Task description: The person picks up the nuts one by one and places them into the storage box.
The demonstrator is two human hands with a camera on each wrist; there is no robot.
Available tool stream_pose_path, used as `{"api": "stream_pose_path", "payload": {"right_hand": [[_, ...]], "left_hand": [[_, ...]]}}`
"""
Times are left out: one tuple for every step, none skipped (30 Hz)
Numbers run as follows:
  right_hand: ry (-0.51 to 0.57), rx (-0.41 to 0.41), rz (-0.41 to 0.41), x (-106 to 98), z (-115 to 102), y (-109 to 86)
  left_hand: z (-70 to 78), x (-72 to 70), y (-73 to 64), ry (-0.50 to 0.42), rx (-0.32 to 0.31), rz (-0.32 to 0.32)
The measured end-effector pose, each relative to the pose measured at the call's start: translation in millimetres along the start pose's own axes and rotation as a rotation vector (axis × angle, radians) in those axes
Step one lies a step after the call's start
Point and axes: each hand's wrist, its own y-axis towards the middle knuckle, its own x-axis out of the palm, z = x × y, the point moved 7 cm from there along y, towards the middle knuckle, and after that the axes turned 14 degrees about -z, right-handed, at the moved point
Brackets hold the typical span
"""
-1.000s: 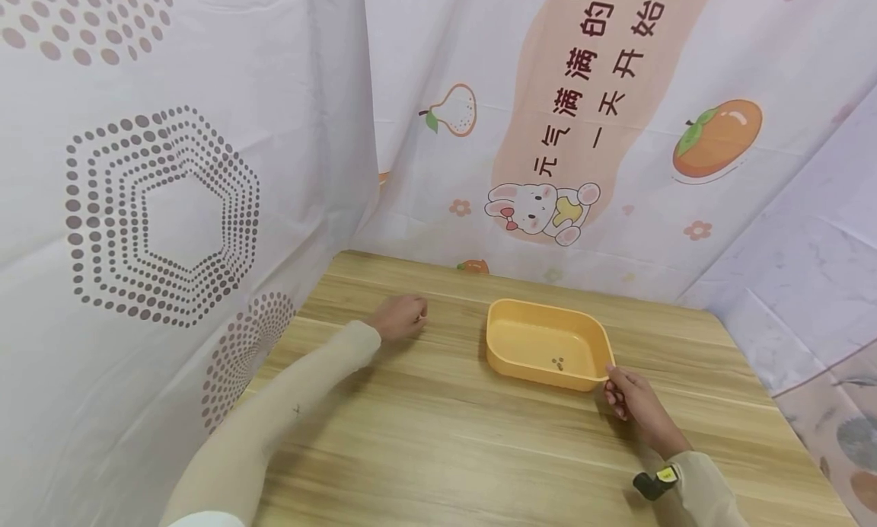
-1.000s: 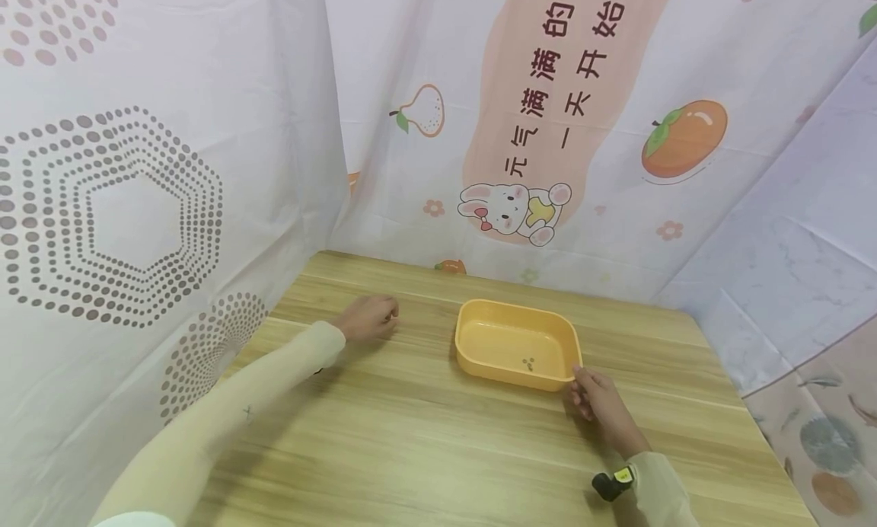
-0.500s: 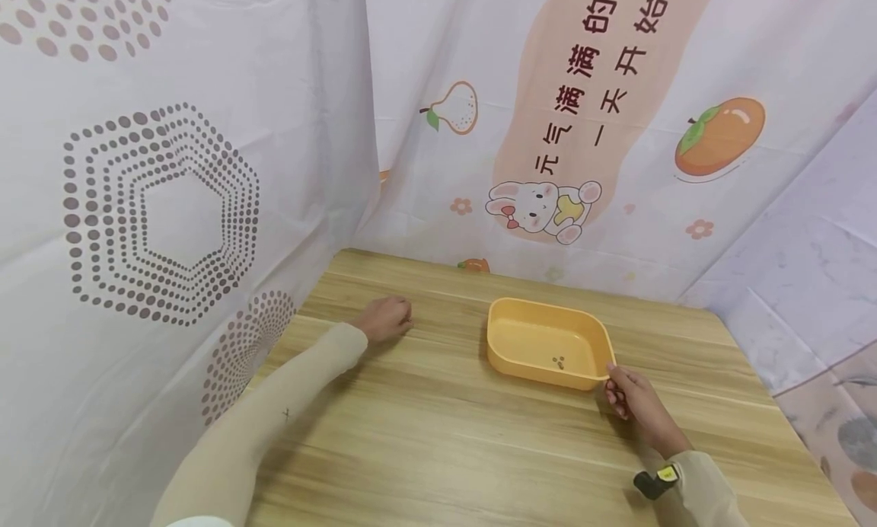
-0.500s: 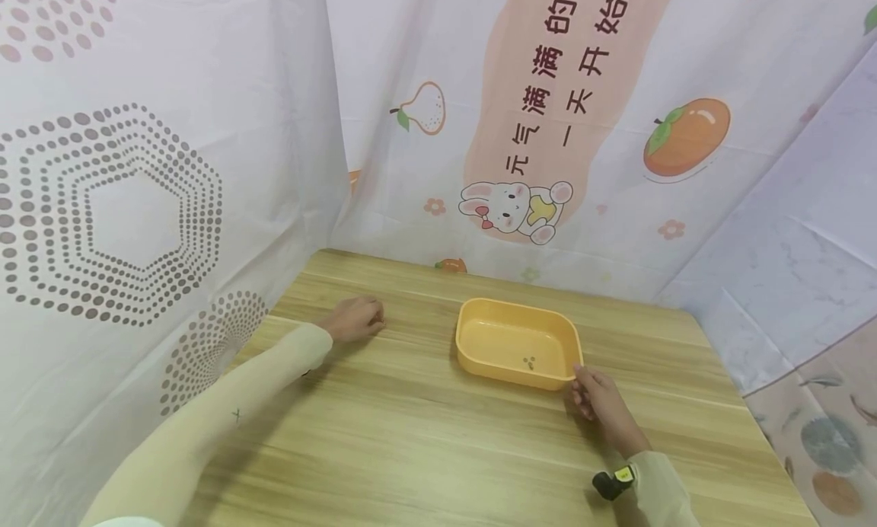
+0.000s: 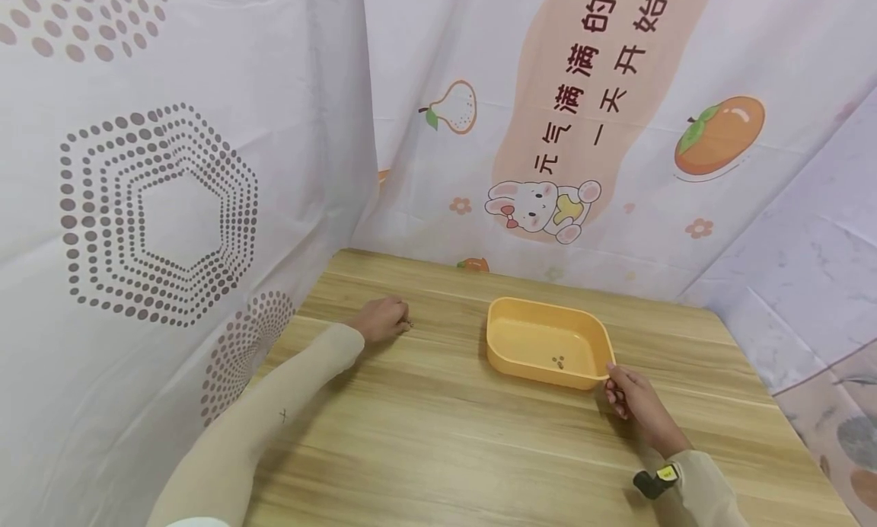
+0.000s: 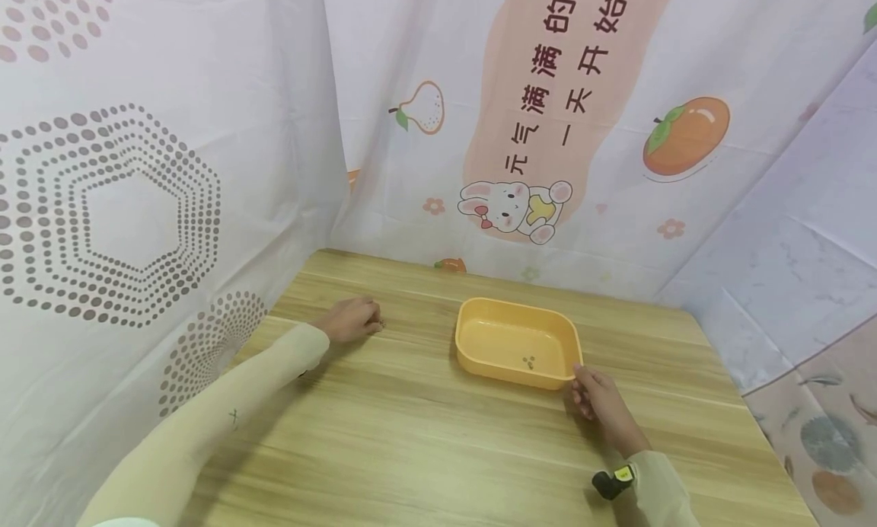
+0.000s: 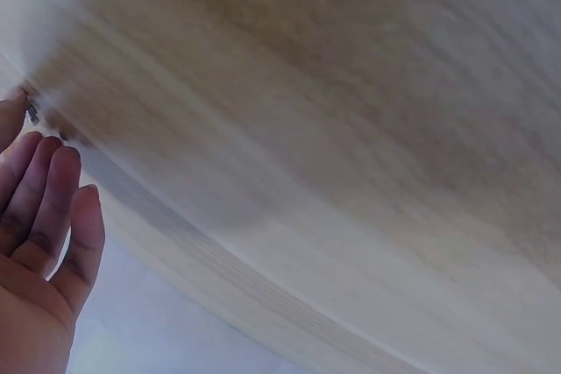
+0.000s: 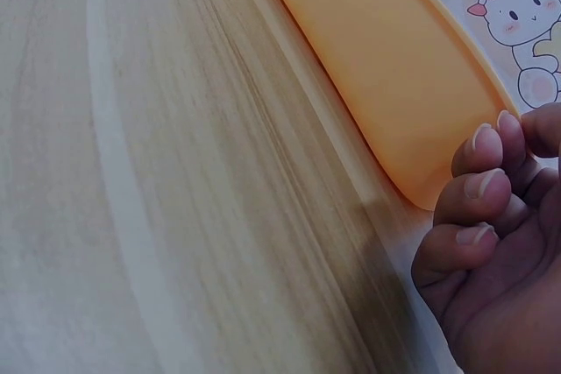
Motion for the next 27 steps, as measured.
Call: {"api": "stream_pose_path", "payload": {"right_hand": [[-0.001,-0.001,0.000,0.3,-0.2,-0.1],[-0.003,-0.001,-0.002,0.6,-0.3,-0.2],[-0.004,0.000,-0.003,0.9,-0.3,-0.3],[-0.003,0.001,-0.002,1.2,-0.2,-0.4],[-0.002,0.001,-0.001,1.0,0.0,-0.3],[-0.001,0.004,0.001,1.0,0.3,-0.3],[-0.001,0.004,-0.001,0.9,0.5,-0.2],[-0.002,0.006,0.000,0.6,0.7,0.0],[-0.001,0.007,0.002,0.5,0.9,0.0],[0.000,0.008,0.003,0.3,1.0,0.1],[-0.002,0.007,0.003,0.2,1.0,0.3],[-0.002,0.008,0.002,0.1,1.1,0.4],[-0.002,0.007,0.000,0.1,1.1,0.5],[-0.001,0.006,0.001,0.2,1.1,0.5],[0.001,0.006,0.002,0.3,1.1,0.5],[0.002,0.005,0.002,0.4,1.1,0.5],[0.001,0.003,0.001,0.6,1.1,0.4],[0.002,0.002,0.000,0.7,1.1,0.4],[0.001,0.000,-0.002,1.1,1.0,0.3],[0.002,-0.001,-0.001,1.2,1.0,0.2],[0.002,-0.002,-0.001,1.4,1.0,0.1],[0.003,-0.004,-0.001,1.3,1.0,0.2],[0.002,-0.004,-0.002,1.2,1.1,0.3],[0.002,-0.004,-0.001,1.1,1.2,0.4],[0.002,-0.004,0.000,0.9,1.3,0.4],[0.003,-0.002,0.002,0.7,1.6,0.5],[0.003,0.000,-0.001,0.6,1.9,0.7]], "left_hand": [[0.1,0.5,0.4,-0.003,0.001,-0.004],[0.1,1.2,0.7,-0.002,0.001,-0.007],[-0.2,2.4,1.6,0.004,0.002,-0.010],[-0.4,3.3,2.2,0.006,0.001,-0.012],[-0.8,4.1,3.2,0.007,0.002,-0.012],[-1.0,4.6,3.8,0.010,0.001,-0.013],[-1.1,5.2,4.4,0.011,0.002,-0.015],[-1.0,5.3,4.9,0.010,0.001,-0.018],[-0.8,5.2,5.4,0.008,0.000,-0.018],[-0.7,4.9,5.7,0.005,-0.003,-0.020],[-0.5,4.7,6.1,0.005,-0.007,-0.022],[-0.5,4.6,6.5,0.003,-0.011,-0.026],[-0.5,4.4,6.8,0.001,-0.017,-0.030],[-0.5,4.3,7.1,0.000,-0.022,-0.034],[-0.7,4.3,7.4,-0.001,-0.025,-0.038],[-0.7,4.4,7.8,-0.004,-0.028,-0.041],[-0.9,4.3,8.1,-0.008,-0.027,-0.041],[-1.0,4.4,8.5,-0.010,-0.026,-0.043],[-1.1,4.5,8.8,-0.013,-0.024,-0.044],[-0.9,4.5,9.1,-0.013,-0.018,-0.043],[-0.8,4.5,9.3,-0.011,-0.014,-0.042],[-0.5,4.4,9.3,-0.014,-0.005,-0.041],[-0.2,4.3,9.3,-0.013,0.001,-0.040],[0.2,4.3,9.2,-0.010,0.004,-0.041],[0.6,4.4,9.1,-0.004,0.007,-0.041],[0.9,4.5,8.9,0.004,0.009,-0.042],[1.1,4.8,8.7,0.013,0.007,-0.044]]}}
